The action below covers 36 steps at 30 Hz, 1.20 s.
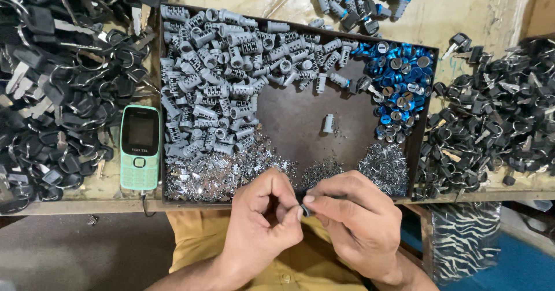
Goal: The person sits at a workbench assembling small lock cylinder parts. They pick gray lock plugs and blue caps from a tray, press the parts together by hand, and place finished assemblies aside while handling piles of keys around the tray.
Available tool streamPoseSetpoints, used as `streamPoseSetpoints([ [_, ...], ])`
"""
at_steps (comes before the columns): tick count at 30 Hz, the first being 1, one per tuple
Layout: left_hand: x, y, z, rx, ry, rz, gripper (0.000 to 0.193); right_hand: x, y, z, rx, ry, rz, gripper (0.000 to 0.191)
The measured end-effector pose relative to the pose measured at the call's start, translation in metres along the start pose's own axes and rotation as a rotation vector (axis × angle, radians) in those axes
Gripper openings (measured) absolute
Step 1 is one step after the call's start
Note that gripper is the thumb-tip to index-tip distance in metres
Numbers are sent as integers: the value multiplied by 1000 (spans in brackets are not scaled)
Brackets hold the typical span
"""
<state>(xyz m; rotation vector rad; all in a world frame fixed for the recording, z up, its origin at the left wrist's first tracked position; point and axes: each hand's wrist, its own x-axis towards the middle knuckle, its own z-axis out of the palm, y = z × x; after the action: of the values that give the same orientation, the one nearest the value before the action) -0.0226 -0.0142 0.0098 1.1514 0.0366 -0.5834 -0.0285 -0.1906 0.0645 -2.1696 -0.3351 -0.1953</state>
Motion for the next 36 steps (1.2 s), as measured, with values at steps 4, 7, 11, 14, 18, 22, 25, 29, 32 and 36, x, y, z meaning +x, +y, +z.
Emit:
streamPoseSetpoints([
  [4, 2, -2, -5, -235, -102, -83, 18, 0, 4, -5, 107, -46, 83, 29],
  [7, 3, -3, -5, -254, -110, -85, 18, 0, 6, -4, 133, -55, 117, 29],
  [11, -2, -3, -1, -3, -5, 17, 21, -1, 5, -1, 88, -47, 75, 28],
  [14, -1, 0, -5, -62, -43, -62, 18, -4, 6, -1, 79, -54, 86, 27],
  [18, 4, 2, -11, -394, -129, -236, 12, -7, 10, -2, 162, -52, 196, 24],
  [22, 3, 1, -7, -556, -126, -247, 11, -11, 13, 1, 334, -40, 242, 22],
  [25, 0, 0, -3, -503, -77, -221, 9, -12, 12, 3, 338, -21, 244, 22],
  [29, -2, -4, -3, -312, -69, -88, 11, -12, 10, 4, 243, -18, 255, 23],
  [32, -3, -5, -4, -113, -77, 38, 15, -11, 9, 4, 162, -21, 193, 25],
  [36, 0, 0, -9, 48, -70, 5, 17, -8, 8, 2, 115, -35, 74, 27],
])
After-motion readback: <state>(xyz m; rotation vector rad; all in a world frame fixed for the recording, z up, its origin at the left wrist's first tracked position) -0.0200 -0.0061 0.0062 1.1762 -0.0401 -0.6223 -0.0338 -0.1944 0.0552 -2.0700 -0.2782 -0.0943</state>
